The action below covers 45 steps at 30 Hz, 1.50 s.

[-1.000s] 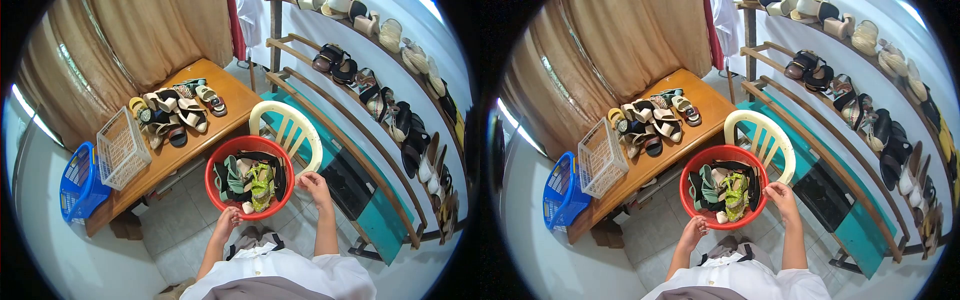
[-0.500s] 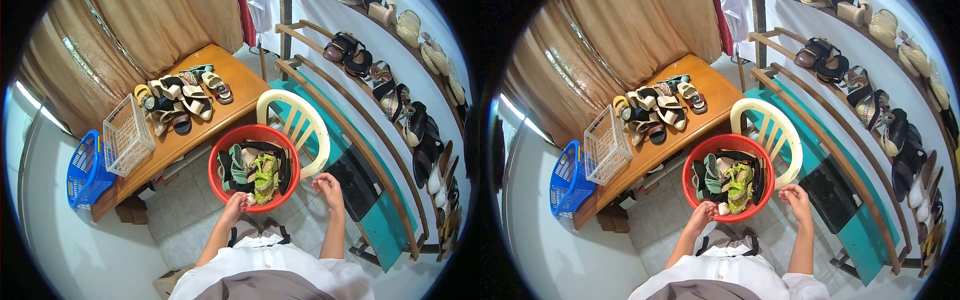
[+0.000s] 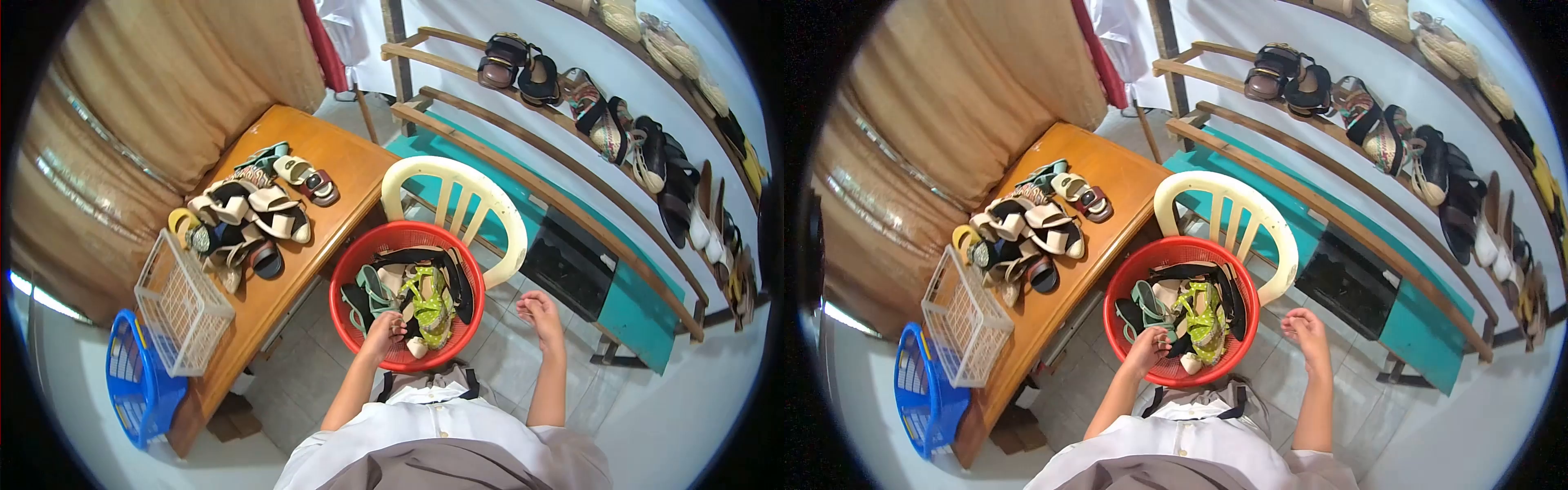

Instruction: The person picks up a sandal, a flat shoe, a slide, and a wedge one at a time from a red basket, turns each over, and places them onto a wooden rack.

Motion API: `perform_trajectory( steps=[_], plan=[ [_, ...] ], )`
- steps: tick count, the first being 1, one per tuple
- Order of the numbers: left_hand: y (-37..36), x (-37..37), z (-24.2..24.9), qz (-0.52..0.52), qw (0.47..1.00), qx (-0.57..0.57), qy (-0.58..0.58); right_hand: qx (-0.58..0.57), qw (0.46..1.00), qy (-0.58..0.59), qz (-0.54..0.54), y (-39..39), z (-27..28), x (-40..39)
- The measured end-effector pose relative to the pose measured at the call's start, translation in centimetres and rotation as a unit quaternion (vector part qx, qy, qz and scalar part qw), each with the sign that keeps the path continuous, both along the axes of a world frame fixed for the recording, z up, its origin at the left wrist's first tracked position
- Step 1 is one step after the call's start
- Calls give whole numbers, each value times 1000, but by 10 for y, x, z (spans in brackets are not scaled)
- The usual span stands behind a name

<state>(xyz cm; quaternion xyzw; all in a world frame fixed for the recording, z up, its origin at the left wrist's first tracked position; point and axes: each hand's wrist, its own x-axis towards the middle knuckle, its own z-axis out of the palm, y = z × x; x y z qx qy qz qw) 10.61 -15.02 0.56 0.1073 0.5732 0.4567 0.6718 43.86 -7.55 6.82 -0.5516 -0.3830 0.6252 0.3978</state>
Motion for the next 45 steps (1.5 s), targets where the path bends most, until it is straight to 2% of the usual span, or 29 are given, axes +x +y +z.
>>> perform_trajectory(
  steps=[5, 8, 11, 14, 17, 21, 25, 26, 29, 37, 42, 45],
  plan=[
    [-3, -35, -5, -72, 997, -20, -14, -57, 995, -67, 51, -11, -57, -59],
    [-12, -56, -11, -78, 997, -29, 0, -53, 975, -185, 109, -9, -142, -76],
    [-16, -72, -6, -77, 996, -37, 1, -29, 967, -238, 80, -8, -205, -90],
    [-17, -78, -5, -63, 998, -29, -1, 6, 936, -350, 43, -3, -204, -102],
    [-18, -76, -10, -43, 999, -25, 7, 76, 911, -405, 12, 13, -203, -103],
    [-22, -62, -4, -33, 999, -39, 7, 49, 908, -415, 22, 38, -200, -109],
    [-26, -45, -7, 11, 999, -39, 12, 35, 897, -437, 60, 51, -243, -110],
    [-26, -39, -2, 19, 999, -47, 14, 24, 906, -410, 105, 55, -262, -106],
    [-29, -26, -6, 33, 999, -41, 14, -39, 895, -434, 98, 52, -242, -113],
    [-32, -8, -7, 40, 997, -63, -6, -72, 882, -446, 130, 57, -210, -110],
    [-16, -19, -13, -9, 999, -49, -22, -114, 953, -279, 44, 44, -193, -100],
    [1, -28, -11, -78, 996, -32, -15, -110, 972, -193, 71, 22, -147, -91]
  ],
)
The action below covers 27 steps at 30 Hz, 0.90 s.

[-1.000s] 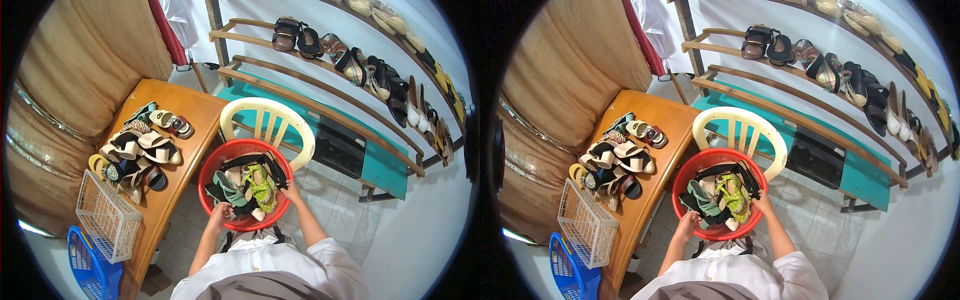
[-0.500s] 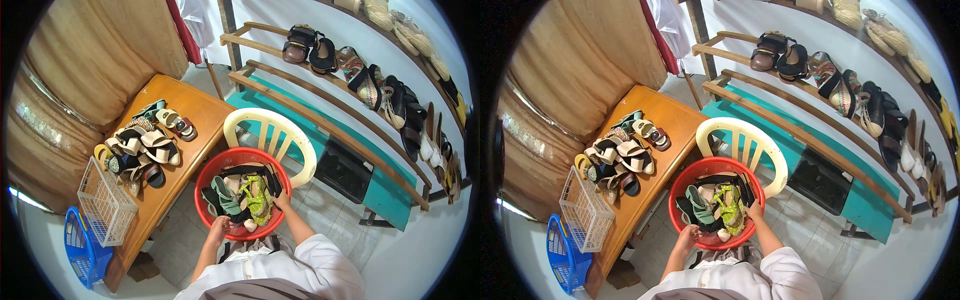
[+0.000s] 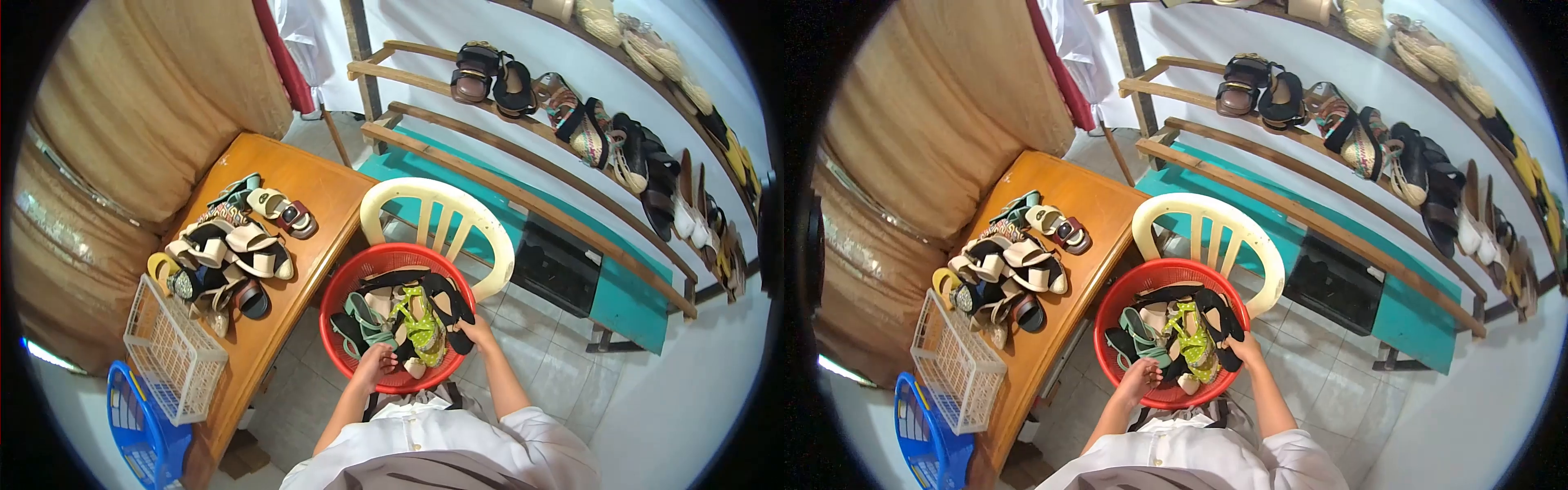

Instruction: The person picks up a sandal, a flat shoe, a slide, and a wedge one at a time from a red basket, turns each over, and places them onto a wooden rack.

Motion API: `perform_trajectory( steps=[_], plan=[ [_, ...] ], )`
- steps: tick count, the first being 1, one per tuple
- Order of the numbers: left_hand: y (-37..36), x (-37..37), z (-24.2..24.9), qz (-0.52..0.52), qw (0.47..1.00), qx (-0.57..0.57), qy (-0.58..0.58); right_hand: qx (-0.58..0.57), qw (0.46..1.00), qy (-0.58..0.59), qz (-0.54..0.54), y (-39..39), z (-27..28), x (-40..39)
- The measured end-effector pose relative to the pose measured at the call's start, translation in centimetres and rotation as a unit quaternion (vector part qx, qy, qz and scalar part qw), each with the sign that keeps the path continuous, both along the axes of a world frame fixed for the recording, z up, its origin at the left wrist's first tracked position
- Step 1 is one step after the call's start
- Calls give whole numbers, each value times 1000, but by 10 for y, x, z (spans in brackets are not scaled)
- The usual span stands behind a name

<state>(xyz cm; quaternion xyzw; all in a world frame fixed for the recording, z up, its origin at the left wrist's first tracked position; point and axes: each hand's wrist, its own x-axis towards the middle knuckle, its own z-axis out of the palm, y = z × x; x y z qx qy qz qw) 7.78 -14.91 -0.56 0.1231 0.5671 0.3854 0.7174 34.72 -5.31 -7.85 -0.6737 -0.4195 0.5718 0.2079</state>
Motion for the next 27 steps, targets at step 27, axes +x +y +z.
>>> perform_trajectory(
  steps=[27],
  plan=[
    [130, -56, 100, 58, 951, 209, -221, -18, 885, 466, -12, -37, 118, -124]
  ],
)
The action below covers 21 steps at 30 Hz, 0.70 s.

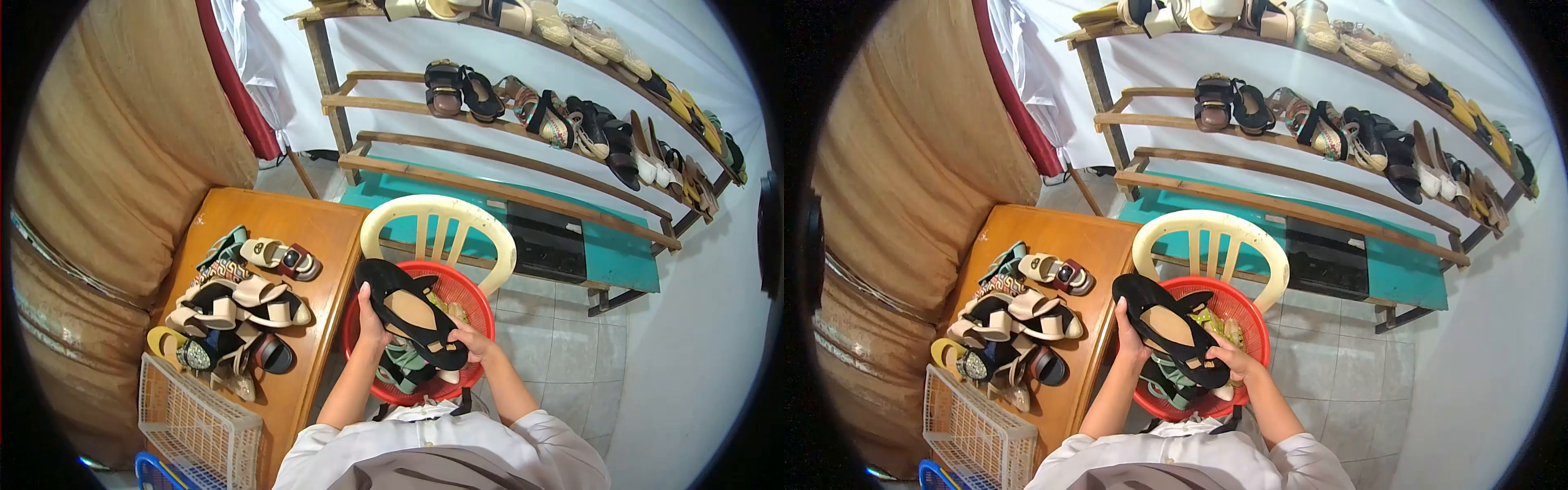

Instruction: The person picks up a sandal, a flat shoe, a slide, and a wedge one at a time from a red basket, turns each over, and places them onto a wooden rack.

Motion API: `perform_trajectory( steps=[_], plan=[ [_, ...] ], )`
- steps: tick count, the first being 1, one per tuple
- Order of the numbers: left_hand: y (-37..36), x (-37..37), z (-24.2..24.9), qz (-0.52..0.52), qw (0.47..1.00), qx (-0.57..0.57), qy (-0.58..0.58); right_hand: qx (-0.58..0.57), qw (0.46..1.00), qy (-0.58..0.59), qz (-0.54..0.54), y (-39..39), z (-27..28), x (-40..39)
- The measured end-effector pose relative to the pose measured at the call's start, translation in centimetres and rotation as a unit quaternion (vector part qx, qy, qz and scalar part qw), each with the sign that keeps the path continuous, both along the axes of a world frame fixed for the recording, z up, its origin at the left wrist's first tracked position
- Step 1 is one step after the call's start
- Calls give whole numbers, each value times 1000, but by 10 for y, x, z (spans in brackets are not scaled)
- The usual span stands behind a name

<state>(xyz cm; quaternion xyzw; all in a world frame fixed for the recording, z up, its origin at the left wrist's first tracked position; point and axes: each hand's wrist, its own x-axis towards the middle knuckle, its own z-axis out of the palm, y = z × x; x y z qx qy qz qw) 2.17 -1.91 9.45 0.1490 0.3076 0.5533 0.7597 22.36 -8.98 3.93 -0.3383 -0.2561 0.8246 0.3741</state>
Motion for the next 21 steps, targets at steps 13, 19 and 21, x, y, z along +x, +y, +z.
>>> perform_trajectory(
  steps=[13, 19, 21],
  plan=[
    [40, -29, 28, 18, 996, 71, -51, 68, 993, -101, 6, 10, 40, -20],
    [59, -37, 29, 19, 986, 139, -94, 111, 988, -76, -76, 33, 74, -47],
    [57, -35, 33, 83, 977, 184, -65, 134, 985, -69, -85, 53, 72, -49]
  ],
)
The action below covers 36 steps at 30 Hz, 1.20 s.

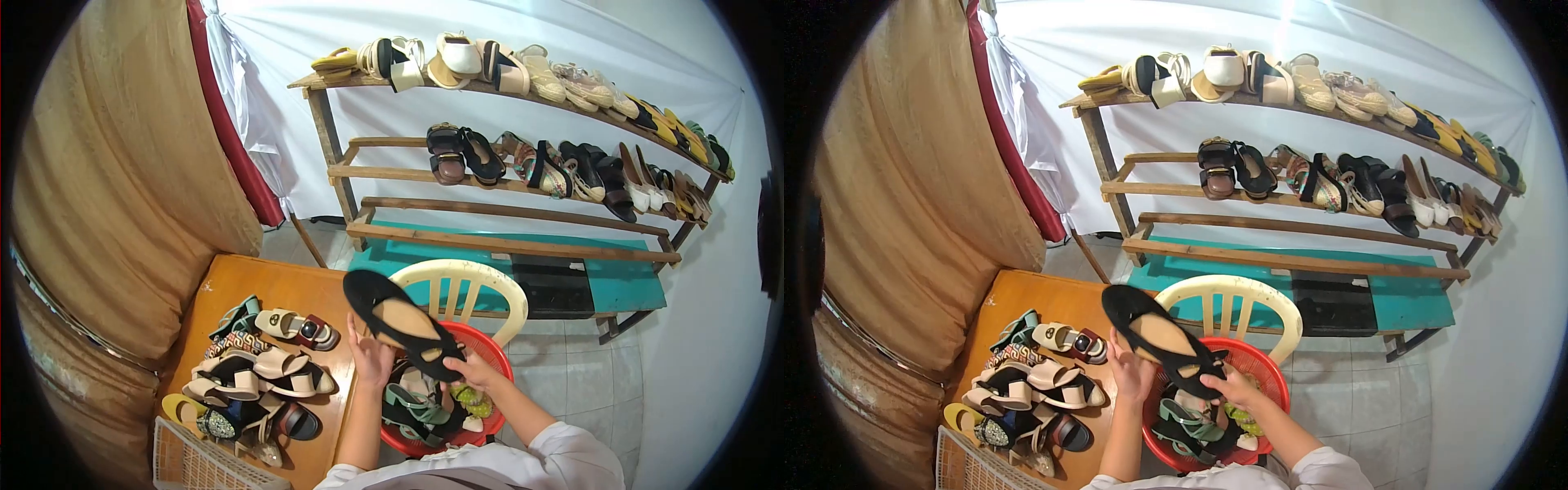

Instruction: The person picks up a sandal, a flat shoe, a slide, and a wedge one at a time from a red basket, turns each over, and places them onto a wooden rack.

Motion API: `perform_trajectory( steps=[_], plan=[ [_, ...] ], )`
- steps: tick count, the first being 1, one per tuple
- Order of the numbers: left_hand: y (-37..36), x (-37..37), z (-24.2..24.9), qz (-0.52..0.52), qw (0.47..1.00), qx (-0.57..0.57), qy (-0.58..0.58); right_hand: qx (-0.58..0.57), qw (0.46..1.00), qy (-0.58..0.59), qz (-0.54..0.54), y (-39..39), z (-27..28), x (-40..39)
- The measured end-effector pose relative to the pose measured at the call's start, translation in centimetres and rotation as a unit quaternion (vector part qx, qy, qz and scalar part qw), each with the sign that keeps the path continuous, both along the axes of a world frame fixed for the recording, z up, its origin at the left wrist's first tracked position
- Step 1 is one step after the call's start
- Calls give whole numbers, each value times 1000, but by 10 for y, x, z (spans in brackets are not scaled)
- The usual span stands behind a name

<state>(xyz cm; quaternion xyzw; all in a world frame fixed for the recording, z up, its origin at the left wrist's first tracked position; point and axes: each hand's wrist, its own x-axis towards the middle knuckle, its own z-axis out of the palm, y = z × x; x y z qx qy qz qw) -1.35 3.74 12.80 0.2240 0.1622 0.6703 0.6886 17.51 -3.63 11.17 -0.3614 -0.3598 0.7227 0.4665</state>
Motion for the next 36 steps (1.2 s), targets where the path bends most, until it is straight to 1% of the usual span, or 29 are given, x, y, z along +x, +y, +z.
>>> perform_trajectory(
  steps=[1, 2, 4, 6, 8, 10, 12, 14, 17, 18, 20, 25, 28, 31, 34, 35, 36],
  plan=[
    [0, -12, -10, -96, 995, 10, -14, 11, 1000, 19, 4, 16, 8, -2],
    [-4, -12, -21, -77, 996, -36, -6, 21, 999, 39, 8, 32, 15, -5],
    [-16, -12, -20, -102, 993, -51, 2, 51, 998, 22, -36, 71, 23, -13],
    [-24, -17, -45, -117, 990, -74, 4, 68, 992, 42, -101, 112, 48, -22],
    [-34, -21, -63, -122, 987, -103, 10, 97, 982, 68, -146, 160, 60, -26],
    [-40, -24, -79, -140, 984, -107, -7, 106, 981, 98, -133, 204, 75, -23],
    [-44, -28, -80, -149, 981, -124, 2, 96, 975, 102, -170, 242, 86, -24],
    [-48, -33, -91, -157, 979, -132, 2, 104, 972, 120, -175, 277, 90, -20],
    [-53, -42, -92, -135, 979, -151, 20, 77, 972, 131, -181, 323, 89, -11],
    [-54, -46, -94, -127, 979, -154, 27, 68, 972, 128, -187, 334, 90, -8],
    [-60, -51, -102, -126, 978, -165, 30, 68, 966, 188, -167, 354, 89, -3],
    [-78, -57, -123, -131, 967, -218, 17, -17, 956, 195, -220, 385, 89, -2],
    [-83, -58, -131, -125, 960, -249, 17, 18, 960, 153, -233, 395, 85, 2],
    [-84, -58, -136, -122, 957, -263, 12, -11, 950, 156, -270, 410, 84, 4],
    [-81, -59, -138, -119, 955, -272, 16, 1, 952, 137, -272, 411, 84, 6],
    [-79, -58, -138, -118, 955, -270, 18, 21, 951, 106, -289, 410, 82, 4],
    [-77, -57, -136, -118, 956, -268, 19, 18, 954, 84, -286, 412, 78, 7]
  ],
)
